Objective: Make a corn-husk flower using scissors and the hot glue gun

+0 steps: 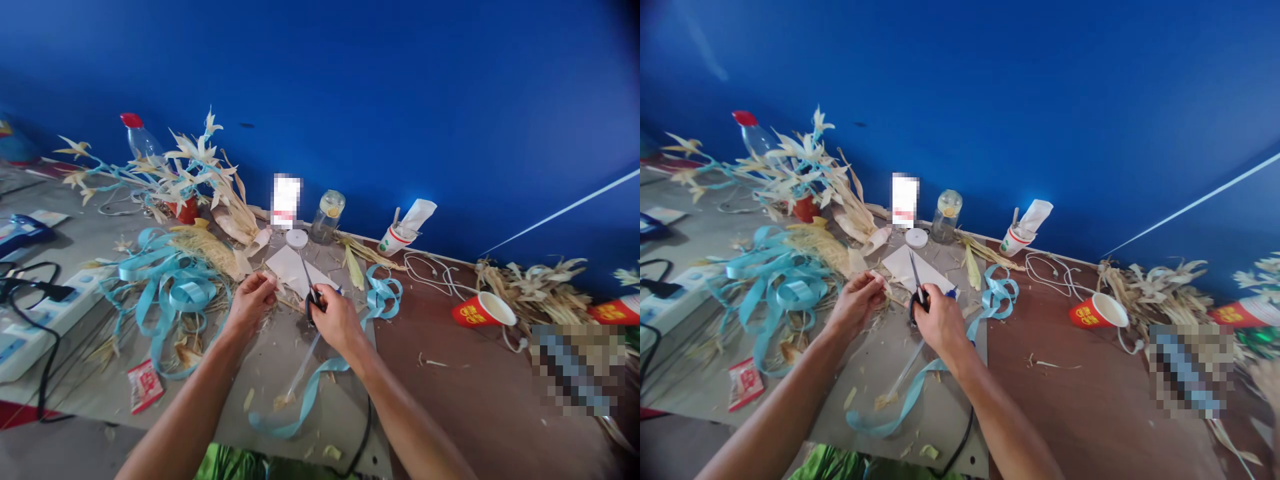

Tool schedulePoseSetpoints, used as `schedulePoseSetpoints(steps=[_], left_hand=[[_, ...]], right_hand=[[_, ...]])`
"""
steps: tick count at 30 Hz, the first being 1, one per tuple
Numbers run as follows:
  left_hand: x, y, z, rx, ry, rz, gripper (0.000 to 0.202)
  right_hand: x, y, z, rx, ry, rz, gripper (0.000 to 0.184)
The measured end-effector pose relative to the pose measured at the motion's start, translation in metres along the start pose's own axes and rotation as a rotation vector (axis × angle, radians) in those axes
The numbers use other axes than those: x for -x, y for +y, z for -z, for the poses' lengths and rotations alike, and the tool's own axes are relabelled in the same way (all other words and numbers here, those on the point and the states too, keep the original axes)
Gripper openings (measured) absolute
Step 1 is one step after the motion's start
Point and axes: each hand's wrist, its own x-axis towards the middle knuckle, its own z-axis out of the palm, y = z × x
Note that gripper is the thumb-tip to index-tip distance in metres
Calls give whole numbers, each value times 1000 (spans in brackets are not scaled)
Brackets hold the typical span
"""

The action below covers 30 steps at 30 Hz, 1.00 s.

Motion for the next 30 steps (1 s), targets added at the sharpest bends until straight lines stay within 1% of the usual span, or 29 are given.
schedulePoseSetpoints(steps=[2,5,7,11,16,20,25,30], left_hand=[[1,1,-2,20,-19,11,24],[2,2,-4,36,-16,17,24],[2,1,-3,41,-22,26,24],[2,1,0,25,-36,50,25],[2,2,0,0,6,40,25],[-1,-2,3,-53,40,40,27],[-4,-6,5,-84,55,-13,28],[-3,-6,4,-67,57,-21,28]], right_hand=[[-12,2,7,144,-14,-5,28],[-32,5,13,336,-123,-37,31],[-46,6,13,433,-193,-51,32],[-65,4,7,572,-233,-12,30],[-74,0,0,640,-308,21,30],[-75,-4,1,657,-356,43,31],[-72,-9,5,662,-328,49,32],[-70,-9,9,639,-261,53,30]])
